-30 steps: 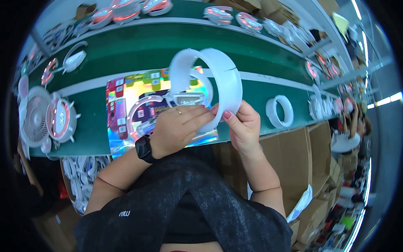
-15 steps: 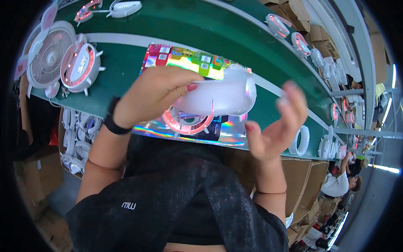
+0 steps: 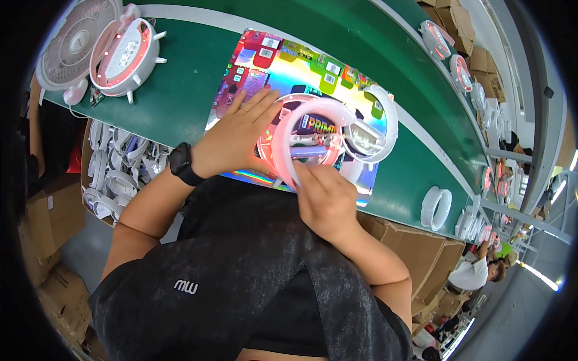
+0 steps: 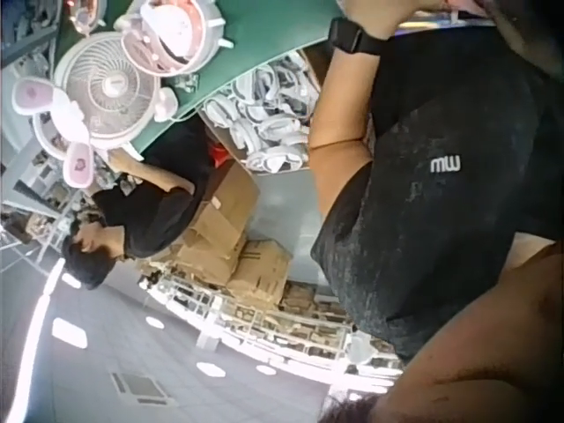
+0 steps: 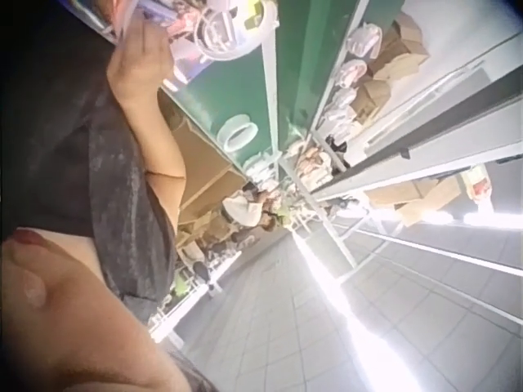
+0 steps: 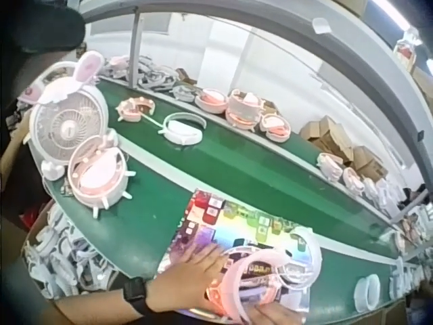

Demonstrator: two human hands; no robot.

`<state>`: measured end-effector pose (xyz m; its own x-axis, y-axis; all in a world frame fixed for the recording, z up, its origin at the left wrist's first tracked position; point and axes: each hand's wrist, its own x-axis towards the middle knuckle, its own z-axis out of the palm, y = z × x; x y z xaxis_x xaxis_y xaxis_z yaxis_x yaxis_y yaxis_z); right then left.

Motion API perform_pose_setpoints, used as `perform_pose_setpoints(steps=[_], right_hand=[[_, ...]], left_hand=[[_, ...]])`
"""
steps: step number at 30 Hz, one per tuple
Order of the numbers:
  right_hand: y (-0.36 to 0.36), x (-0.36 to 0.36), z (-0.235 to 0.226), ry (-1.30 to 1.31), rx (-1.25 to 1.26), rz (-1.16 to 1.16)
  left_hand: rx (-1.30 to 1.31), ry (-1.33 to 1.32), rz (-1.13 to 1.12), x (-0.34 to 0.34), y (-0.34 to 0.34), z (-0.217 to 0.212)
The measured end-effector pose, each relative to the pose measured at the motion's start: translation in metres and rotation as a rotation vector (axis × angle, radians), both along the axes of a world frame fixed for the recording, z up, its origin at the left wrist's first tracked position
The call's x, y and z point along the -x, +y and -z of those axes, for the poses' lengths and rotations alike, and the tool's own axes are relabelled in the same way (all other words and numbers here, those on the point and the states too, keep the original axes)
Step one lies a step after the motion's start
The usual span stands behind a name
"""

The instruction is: The person assembles small plastic fans with integrated LED rings by hand, combining fan housings, LED rings, circuit boards, wiring, and other plastic parts.

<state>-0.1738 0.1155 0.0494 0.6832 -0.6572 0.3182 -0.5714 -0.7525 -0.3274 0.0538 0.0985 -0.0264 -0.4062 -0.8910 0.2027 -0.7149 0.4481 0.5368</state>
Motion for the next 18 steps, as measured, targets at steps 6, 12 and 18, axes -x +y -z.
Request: perform_pose_setpoints(steps=[6,12,18], right_hand=[[-0.011,-0.014,0.005,0.135,-0.028,-0.026],[-0.017,-0.013,0.006,0.236,-0.012,-0.103],[-0.017,0.007,-0.004,0.284,-0.123,-0.202]], left_hand=[[-0.017,0.085,-0.147,0.012,0.017,0.012],[-0.005,0.093,-0.160,0.016,0.015,0.012],[-0.116,-0.111,-0.112,0.012,0.037,-0.020]])
